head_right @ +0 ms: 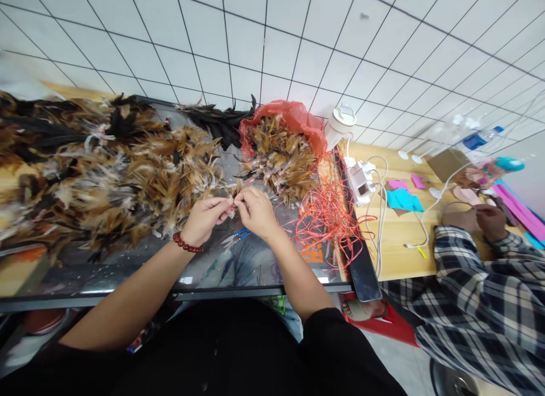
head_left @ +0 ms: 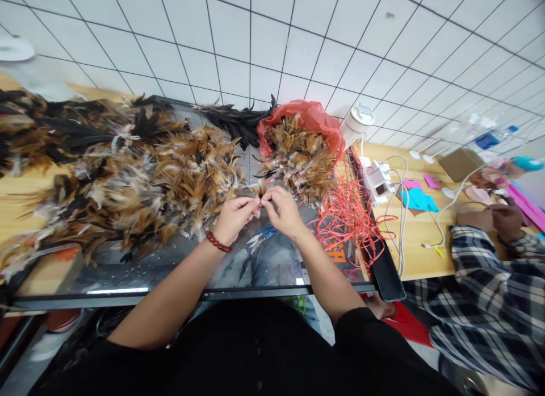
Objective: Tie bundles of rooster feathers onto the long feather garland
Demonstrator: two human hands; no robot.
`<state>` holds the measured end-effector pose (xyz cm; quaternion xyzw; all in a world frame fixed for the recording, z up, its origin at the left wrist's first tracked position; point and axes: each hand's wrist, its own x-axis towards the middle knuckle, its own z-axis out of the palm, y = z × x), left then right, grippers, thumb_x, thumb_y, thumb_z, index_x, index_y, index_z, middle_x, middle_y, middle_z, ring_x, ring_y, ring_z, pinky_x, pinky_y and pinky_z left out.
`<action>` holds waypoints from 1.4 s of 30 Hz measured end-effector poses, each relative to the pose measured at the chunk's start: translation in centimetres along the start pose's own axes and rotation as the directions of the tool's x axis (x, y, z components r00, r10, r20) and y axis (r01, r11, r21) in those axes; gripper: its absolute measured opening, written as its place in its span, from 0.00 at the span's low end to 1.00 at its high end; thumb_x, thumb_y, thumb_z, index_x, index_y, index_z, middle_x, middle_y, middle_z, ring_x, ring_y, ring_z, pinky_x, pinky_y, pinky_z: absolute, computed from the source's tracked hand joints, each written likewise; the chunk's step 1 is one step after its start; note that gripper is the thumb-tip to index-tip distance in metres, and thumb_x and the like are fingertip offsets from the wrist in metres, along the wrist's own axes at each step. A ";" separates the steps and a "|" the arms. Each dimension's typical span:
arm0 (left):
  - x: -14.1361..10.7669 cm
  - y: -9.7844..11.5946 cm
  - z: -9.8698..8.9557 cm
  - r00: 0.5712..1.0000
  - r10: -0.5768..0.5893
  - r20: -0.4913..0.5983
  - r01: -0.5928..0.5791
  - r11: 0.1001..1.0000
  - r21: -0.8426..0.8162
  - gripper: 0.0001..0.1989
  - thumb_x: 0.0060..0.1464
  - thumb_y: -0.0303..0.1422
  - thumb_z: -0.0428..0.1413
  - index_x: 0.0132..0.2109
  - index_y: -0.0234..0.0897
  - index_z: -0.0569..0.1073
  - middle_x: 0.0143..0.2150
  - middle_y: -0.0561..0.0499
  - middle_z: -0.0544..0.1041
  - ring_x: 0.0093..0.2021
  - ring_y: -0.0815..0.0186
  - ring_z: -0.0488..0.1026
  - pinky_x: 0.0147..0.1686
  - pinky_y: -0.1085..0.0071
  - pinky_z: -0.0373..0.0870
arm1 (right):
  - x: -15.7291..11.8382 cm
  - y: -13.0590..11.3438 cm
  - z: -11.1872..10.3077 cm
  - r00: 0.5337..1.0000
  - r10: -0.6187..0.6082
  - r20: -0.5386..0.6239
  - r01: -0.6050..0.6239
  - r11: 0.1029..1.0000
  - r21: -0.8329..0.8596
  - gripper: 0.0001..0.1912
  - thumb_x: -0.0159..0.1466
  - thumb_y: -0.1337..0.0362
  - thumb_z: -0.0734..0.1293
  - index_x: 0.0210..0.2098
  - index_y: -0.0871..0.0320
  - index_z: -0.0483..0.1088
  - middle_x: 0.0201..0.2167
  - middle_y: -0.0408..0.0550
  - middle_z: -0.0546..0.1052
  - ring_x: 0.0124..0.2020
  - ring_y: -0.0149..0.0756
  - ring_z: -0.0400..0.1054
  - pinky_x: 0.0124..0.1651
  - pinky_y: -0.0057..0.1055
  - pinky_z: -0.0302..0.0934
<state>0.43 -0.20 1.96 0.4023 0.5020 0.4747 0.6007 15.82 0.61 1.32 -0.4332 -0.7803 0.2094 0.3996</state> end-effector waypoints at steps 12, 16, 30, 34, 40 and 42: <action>0.0 1.5 -0.3 0.982 -0.185 0.033 0.186 0.941 -0.284 0.17 0.26 0.29 0.72 0.27 0.31 0.76 0.20 0.54 0.72 0.19 0.77 0.64 0.18 0.80 0.56 | -0.4 -0.5 -0.6 0.999 -0.045 -0.009 0.043 0.983 -0.176 0.05 0.65 0.66 0.60 0.37 0.57 0.67 0.44 0.53 0.73 0.49 0.40 0.67 0.51 0.38 0.58; -0.1 1.5 -0.3 0.985 -0.161 0.068 0.175 0.932 -0.316 0.15 0.27 0.27 0.70 0.27 0.32 0.75 0.21 0.54 0.73 0.19 0.77 0.63 0.18 0.81 0.55 | -0.4 -0.3 -0.6 0.990 -0.138 0.035 0.138 0.990 -0.013 0.14 0.59 0.66 0.64 0.45 0.57 0.67 0.48 0.54 0.71 0.48 0.38 0.68 0.48 0.36 0.64; 0.7 1.2 -1.4 0.931 -0.242 0.274 0.350 0.806 -0.478 0.13 0.30 0.22 0.69 0.28 0.34 0.76 0.24 0.53 0.74 0.22 0.77 0.65 0.17 0.83 0.54 | -0.3 -0.1 0.3 0.980 -0.116 -0.161 0.137 0.983 0.125 0.07 0.65 0.64 0.64 0.34 0.56 0.75 0.35 0.49 0.80 0.38 0.32 0.75 0.44 0.31 0.70; 0.2 0.4 -0.8 0.989 0.150 0.015 -0.147 0.982 -0.117 0.07 0.37 0.28 0.67 0.28 0.35 0.78 0.25 0.51 0.76 0.22 0.74 0.66 0.20 0.78 0.59 | -0.3 -0.4 0.8 0.971 0.070 -0.230 -0.038 0.990 0.139 0.05 0.59 0.65 0.66 0.28 0.57 0.73 0.28 0.45 0.78 0.26 0.29 0.71 0.33 0.26 0.68; -0.1 -0.8 -1.4 0.579 0.804 0.137 -0.697 0.400 0.595 0.07 0.51 0.25 0.59 0.37 0.38 0.80 0.31 0.50 0.79 0.30 0.68 0.74 0.34 0.71 0.71 | -0.4 -1.4 1.7 0.919 0.351 -0.178 -0.294 0.913 0.284 0.03 0.52 0.64 0.67 0.24 0.57 0.71 0.20 0.39 0.74 0.21 0.27 0.66 0.28 0.24 0.62; 0.1 -0.8 -1.6 0.507 0.848 0.157 -0.708 0.305 0.637 0.09 0.53 0.25 0.58 0.40 0.38 0.79 0.34 0.49 0.80 0.33 0.67 0.76 0.36 0.71 0.72 | -0.4 -1.8 1.8 0.906 0.406 -0.121 -0.340 0.868 0.362 0.04 0.52 0.64 0.67 0.25 0.58 0.71 0.19 0.38 0.73 0.20 0.26 0.65 0.27 0.24 0.61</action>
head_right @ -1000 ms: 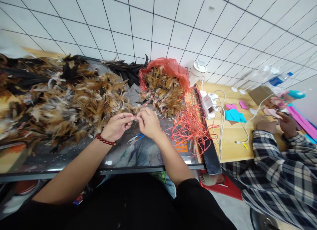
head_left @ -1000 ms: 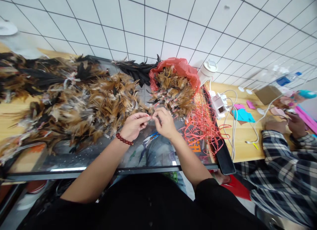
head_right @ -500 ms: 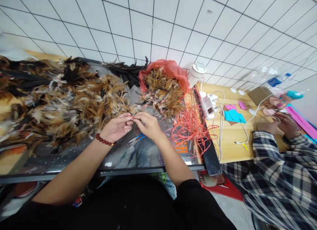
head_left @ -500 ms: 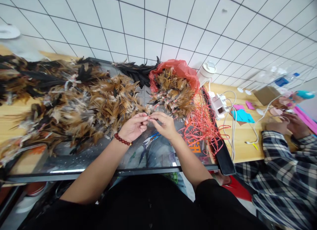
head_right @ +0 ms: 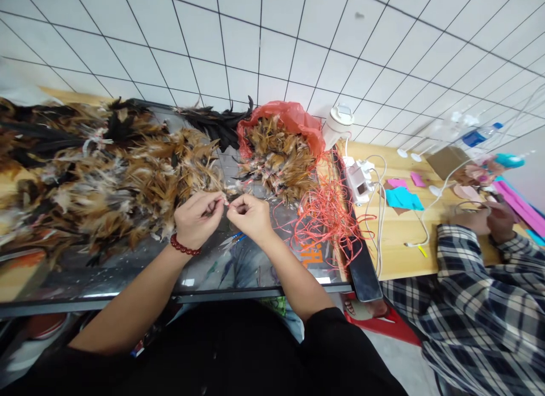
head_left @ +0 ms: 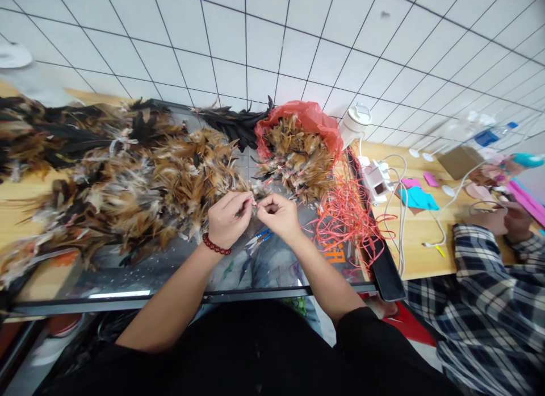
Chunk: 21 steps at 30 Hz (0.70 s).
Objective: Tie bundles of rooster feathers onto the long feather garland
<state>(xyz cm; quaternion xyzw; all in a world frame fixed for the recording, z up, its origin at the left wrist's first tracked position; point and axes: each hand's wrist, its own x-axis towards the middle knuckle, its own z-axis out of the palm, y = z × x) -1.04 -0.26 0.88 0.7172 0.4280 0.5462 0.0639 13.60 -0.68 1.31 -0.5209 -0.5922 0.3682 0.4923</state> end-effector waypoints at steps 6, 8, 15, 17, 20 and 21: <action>0.3 0.1 -0.1 0.995 0.090 -0.044 -0.091 0.996 -0.002 0.06 0.55 0.25 0.57 0.39 0.38 0.78 0.37 0.48 0.78 0.37 0.67 0.76 0.39 0.71 0.73 | -0.2 -0.8 0.4 0.994 0.074 0.084 -0.096 0.948 0.303 0.14 0.51 0.64 0.67 0.39 0.56 0.67 0.22 0.35 0.73 0.20 0.24 0.67 0.27 0.23 0.62; 0.1 -0.1 -0.2 0.990 0.138 -0.042 -0.138 0.990 -0.002 0.07 0.53 0.24 0.59 0.39 0.39 0.78 0.38 0.48 0.78 0.38 0.67 0.76 0.39 0.71 0.73 | -0.1 -0.9 0.4 0.990 0.088 0.111 -0.123 0.921 0.370 0.21 0.51 0.65 0.68 0.44 0.55 0.64 0.21 0.32 0.72 0.19 0.24 0.67 0.26 0.22 0.63; -1.0 -1.2 -0.6 0.984 -0.122 0.126 0.134 0.987 -0.092 0.06 0.47 0.31 0.64 0.35 0.45 0.81 0.44 0.45 0.78 0.36 0.64 0.75 0.41 0.67 0.73 | 0.3 -0.7 0.0 0.975 0.141 0.171 -0.211 0.830 0.517 0.22 0.50 0.64 0.70 0.41 0.53 0.58 0.21 0.29 0.72 0.16 0.23 0.67 0.23 0.21 0.64; -1.0 -1.2 -0.7 0.971 -0.199 0.131 0.217 0.966 -0.141 0.06 0.45 0.32 0.65 0.34 0.45 0.81 0.49 0.43 0.77 0.37 0.63 0.75 0.42 0.65 0.73 | 0.2 -0.8 -0.1 0.979 0.104 0.175 -0.178 0.854 0.489 0.23 0.51 0.63 0.71 0.44 0.53 0.60 0.21 0.29 0.72 0.17 0.23 0.67 0.23 0.20 0.65; -0.8 -1.0 -0.7 0.967 -0.227 0.118 0.245 0.954 -0.172 0.06 0.45 0.33 0.65 0.34 0.45 0.81 0.52 0.42 0.75 0.37 0.63 0.75 0.41 0.65 0.74 | 0.0 -0.9 -0.1 0.981 0.055 0.189 -0.133 0.891 0.434 0.23 0.53 0.60 0.71 0.47 0.54 0.63 0.22 0.31 0.72 0.19 0.23 0.69 0.23 0.20 0.63; -0.7 -0.9 -0.7 0.969 -0.219 0.116 0.237 0.956 -0.172 0.05 0.45 0.33 0.65 0.34 0.44 0.81 0.52 0.42 0.75 0.37 0.64 0.74 0.41 0.65 0.74 | 0.0 -0.9 -0.1 0.980 0.042 0.195 -0.123 0.897 0.425 0.22 0.54 0.59 0.71 0.46 0.54 0.64 0.22 0.32 0.72 0.19 0.23 0.69 0.23 0.20 0.62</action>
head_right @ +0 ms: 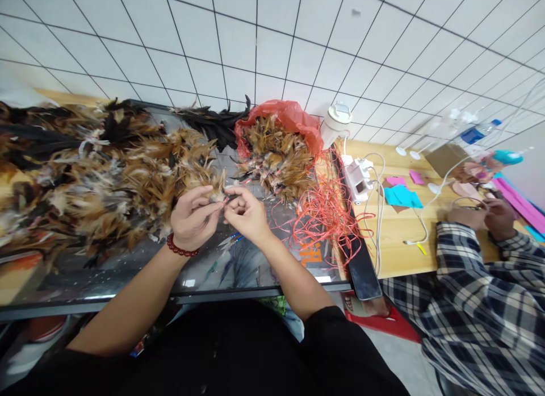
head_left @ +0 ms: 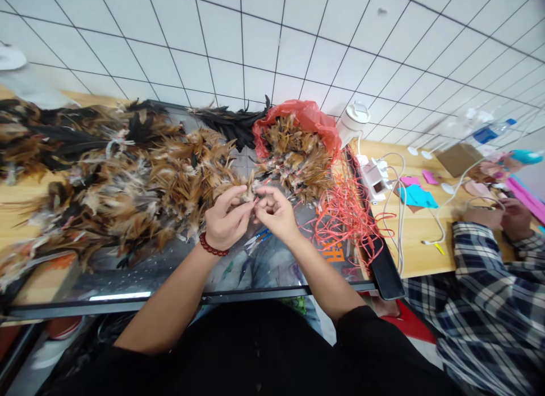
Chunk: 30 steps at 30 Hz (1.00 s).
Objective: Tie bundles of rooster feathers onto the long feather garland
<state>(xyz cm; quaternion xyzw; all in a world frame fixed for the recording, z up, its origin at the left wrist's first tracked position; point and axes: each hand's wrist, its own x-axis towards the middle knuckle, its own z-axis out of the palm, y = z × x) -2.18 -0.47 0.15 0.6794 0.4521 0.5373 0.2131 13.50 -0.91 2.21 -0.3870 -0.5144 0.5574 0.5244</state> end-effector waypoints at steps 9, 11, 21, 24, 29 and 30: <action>0.2 0.1 0.0 0.997 0.050 0.066 -0.049 0.999 -0.005 0.05 0.48 0.31 0.63 0.34 0.45 0.81 0.42 0.45 0.81 0.42 0.60 0.77 0.48 0.63 0.72 | -0.1 0.3 -0.1 0.999 -0.023 -0.029 0.023 0.999 -0.029 0.17 0.60 0.50 0.69 0.38 0.56 0.68 0.22 0.36 0.71 0.19 0.24 0.69 0.23 0.21 0.64; 0.3 0.3 0.1 0.997 0.052 0.048 -0.051 0.998 -0.030 0.06 0.48 0.30 0.63 0.35 0.45 0.81 0.41 0.46 0.81 0.43 0.60 0.77 0.49 0.64 0.71 | -0.2 0.4 0.0 0.999 -0.021 -0.049 0.019 0.999 -0.041 0.17 0.61 0.48 0.67 0.35 0.56 0.66 0.22 0.36 0.71 0.19 0.24 0.69 0.23 0.21 0.64; 1.4 1.9 0.5 0.950 -0.308 -0.045 0.270 0.887 -0.374 0.05 0.47 0.33 0.64 0.29 0.37 0.77 0.34 0.49 0.79 0.29 0.68 0.73 0.31 0.72 0.70 | 0.3 0.9 -0.3 0.985 -0.119 -0.129 0.105 0.988 -0.109 0.17 0.67 0.46 0.59 0.35 0.54 0.56 0.26 0.38 0.74 0.21 0.25 0.69 0.28 0.24 0.65; 1.9 2.4 0.3 0.897 -0.442 0.021 0.357 0.696 -0.623 0.10 0.41 0.34 0.68 0.27 0.36 0.75 0.36 0.49 0.79 0.21 0.74 0.67 0.22 0.75 0.65 | 0.3 1.1 -0.6 0.986 -0.146 -0.085 0.116 0.952 -0.282 0.16 0.68 0.49 0.59 0.35 0.55 0.60 0.27 0.40 0.75 0.22 0.25 0.69 0.28 0.24 0.63; 2.3 2.7 0.1 0.832 -0.509 0.220 0.488 0.483 -0.727 0.15 0.36 0.35 0.71 0.26 0.34 0.72 0.29 0.49 0.79 0.17 0.76 0.65 0.15 0.78 0.56 | 0.2 1.0 -0.7 0.983 -0.176 -0.052 0.134 0.881 -0.453 0.11 0.68 0.56 0.58 0.34 0.55 0.62 0.25 0.39 0.72 0.23 0.27 0.69 0.31 0.26 0.62; 2.3 2.7 0.1 0.812 -0.531 0.241 0.518 0.466 -0.717 0.16 0.35 0.35 0.71 0.27 0.34 0.72 0.26 0.49 0.78 0.17 0.76 0.65 0.15 0.79 0.55 | 0.2 0.9 -0.8 0.978 -0.201 -0.057 0.149 0.865 -0.480 0.10 0.68 0.57 0.58 0.34 0.55 0.63 0.25 0.39 0.71 0.24 0.28 0.68 0.32 0.27 0.62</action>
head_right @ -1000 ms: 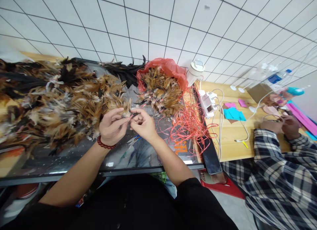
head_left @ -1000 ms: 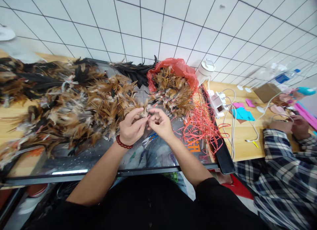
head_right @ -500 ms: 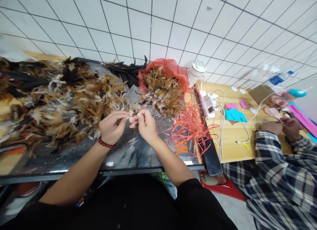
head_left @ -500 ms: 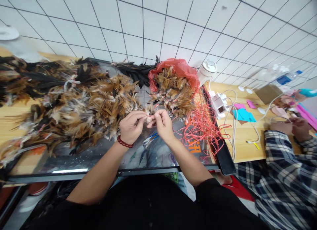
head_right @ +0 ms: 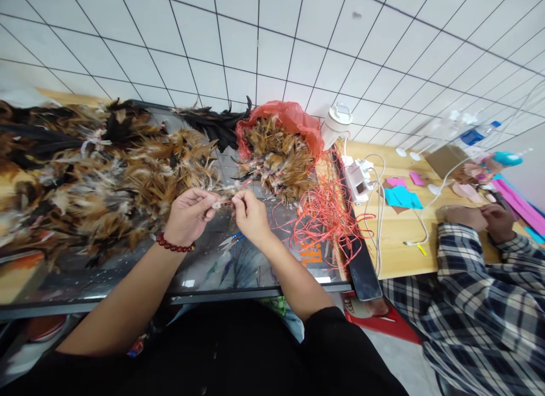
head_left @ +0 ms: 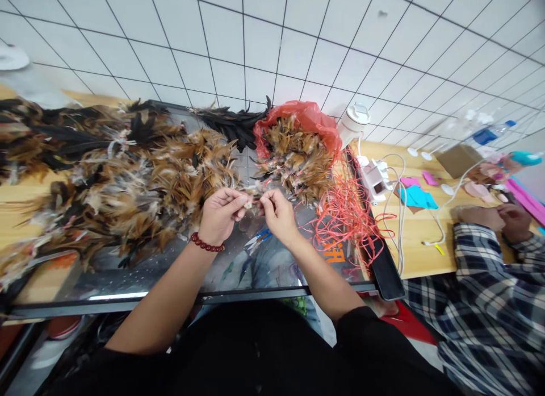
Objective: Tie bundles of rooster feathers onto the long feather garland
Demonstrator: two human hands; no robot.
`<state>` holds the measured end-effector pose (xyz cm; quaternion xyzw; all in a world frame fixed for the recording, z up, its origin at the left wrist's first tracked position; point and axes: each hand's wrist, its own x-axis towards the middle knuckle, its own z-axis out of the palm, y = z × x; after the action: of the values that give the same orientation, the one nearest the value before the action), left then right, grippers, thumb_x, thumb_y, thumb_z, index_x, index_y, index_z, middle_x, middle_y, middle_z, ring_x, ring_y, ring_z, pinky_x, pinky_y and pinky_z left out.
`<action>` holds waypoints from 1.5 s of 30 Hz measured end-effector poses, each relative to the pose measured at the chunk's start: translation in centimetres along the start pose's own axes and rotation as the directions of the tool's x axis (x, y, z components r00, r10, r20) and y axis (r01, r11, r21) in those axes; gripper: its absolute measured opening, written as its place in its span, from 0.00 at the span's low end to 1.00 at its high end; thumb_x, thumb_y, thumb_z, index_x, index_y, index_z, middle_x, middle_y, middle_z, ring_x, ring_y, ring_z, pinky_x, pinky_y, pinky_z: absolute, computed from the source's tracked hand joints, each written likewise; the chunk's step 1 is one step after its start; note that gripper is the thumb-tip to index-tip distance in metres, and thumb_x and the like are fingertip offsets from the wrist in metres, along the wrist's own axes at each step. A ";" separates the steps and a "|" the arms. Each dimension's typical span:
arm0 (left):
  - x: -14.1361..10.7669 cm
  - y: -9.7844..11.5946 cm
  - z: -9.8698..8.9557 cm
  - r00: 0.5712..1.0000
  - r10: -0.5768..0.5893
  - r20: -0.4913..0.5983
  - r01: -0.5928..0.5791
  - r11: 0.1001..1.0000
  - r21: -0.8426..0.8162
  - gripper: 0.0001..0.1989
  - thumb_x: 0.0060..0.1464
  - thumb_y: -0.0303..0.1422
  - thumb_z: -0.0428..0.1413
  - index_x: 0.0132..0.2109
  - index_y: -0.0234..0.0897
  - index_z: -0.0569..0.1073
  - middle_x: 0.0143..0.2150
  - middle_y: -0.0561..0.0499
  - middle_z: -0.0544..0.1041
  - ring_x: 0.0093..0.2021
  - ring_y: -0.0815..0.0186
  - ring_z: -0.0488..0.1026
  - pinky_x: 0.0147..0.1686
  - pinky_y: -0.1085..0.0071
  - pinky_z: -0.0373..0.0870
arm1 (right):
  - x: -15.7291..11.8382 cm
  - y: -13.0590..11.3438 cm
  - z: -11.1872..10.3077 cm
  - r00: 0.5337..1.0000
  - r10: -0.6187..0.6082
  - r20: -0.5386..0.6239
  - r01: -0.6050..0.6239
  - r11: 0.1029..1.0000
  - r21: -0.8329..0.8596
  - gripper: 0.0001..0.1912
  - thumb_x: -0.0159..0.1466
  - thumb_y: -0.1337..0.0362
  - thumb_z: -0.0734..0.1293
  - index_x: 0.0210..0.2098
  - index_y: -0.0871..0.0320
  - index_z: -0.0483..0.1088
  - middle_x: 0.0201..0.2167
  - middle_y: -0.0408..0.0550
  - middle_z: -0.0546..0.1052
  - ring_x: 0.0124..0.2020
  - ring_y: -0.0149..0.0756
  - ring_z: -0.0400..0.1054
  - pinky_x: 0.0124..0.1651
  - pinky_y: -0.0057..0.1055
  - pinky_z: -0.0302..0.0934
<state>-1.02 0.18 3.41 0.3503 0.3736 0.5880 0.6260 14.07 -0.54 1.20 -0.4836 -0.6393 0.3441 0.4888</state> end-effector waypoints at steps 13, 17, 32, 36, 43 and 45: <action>0.1 0.1 0.1 0.972 -0.224 0.070 0.216 0.971 0.102 0.16 0.28 0.31 0.73 0.27 0.30 0.77 0.20 0.52 0.73 0.16 0.79 0.61 0.14 0.81 0.51 | 0.6 -0.5 -0.9 0.963 -0.261 -0.069 0.251 0.960 -0.125 0.09 0.67 0.60 0.62 0.31 0.56 0.67 0.32 0.47 0.71 0.37 0.34 0.66 0.43 0.33 0.63; 0.1 0.1 -0.1 0.967 -0.244 0.079 0.227 0.958 0.175 0.15 0.29 0.31 0.73 0.26 0.31 0.77 0.19 0.53 0.72 0.14 0.79 0.59 0.14 0.81 0.50 | 0.4 -0.5 -0.9 0.950 -0.311 -0.022 0.305 0.943 -0.131 0.08 0.66 0.61 0.63 0.32 0.56 0.69 0.35 0.48 0.71 0.41 0.36 0.67 0.48 0.36 0.64; -0.2 -0.1 0.2 0.978 -0.201 0.061 0.185 0.962 0.202 0.13 0.36 0.36 0.69 0.27 0.31 0.77 0.22 0.49 0.76 0.19 0.75 0.66 0.18 0.79 0.60 | 1.0 0.6 -1.1 0.976 -0.189 0.109 0.195 0.979 -0.050 0.10 0.67 0.59 0.62 0.38 0.56 0.74 0.37 0.47 0.77 0.41 0.34 0.70 0.48 0.32 0.64; -0.2 0.3 0.3 0.983 -0.178 0.052 0.166 0.971 0.173 0.13 0.38 0.35 0.69 0.27 0.31 0.76 0.23 0.50 0.76 0.20 0.74 0.67 0.18 0.78 0.61 | 0.8 0.2 -1.1 0.974 -0.188 0.128 0.192 0.981 -0.019 0.09 0.67 0.62 0.63 0.36 0.57 0.74 0.35 0.47 0.77 0.39 0.33 0.70 0.47 0.31 0.63; -0.2 -0.1 0.2 0.991 -0.120 0.063 0.097 0.952 0.289 0.13 0.39 0.36 0.68 0.28 0.32 0.75 0.23 0.50 0.77 0.20 0.74 0.68 0.20 0.78 0.63 | 0.8 -0.1 -1.1 0.980 -0.143 0.137 0.154 0.986 -0.069 0.09 0.66 0.62 0.62 0.31 0.57 0.70 0.29 0.44 0.75 0.33 0.32 0.68 0.41 0.29 0.62; -0.2 -0.3 0.2 0.989 -0.132 0.066 0.104 0.940 0.324 0.13 0.38 0.36 0.68 0.28 0.32 0.75 0.22 0.51 0.76 0.20 0.74 0.67 0.19 0.78 0.62 | 0.6 -0.2 -1.1 0.977 -0.160 0.144 0.183 0.969 -0.164 0.09 0.67 0.62 0.60 0.31 0.57 0.68 0.29 0.44 0.74 0.34 0.32 0.67 0.41 0.30 0.61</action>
<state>-0.71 -0.04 3.22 0.4491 0.4567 0.4654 0.6109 14.98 -0.03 1.90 -0.4443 -0.7372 0.2730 0.4295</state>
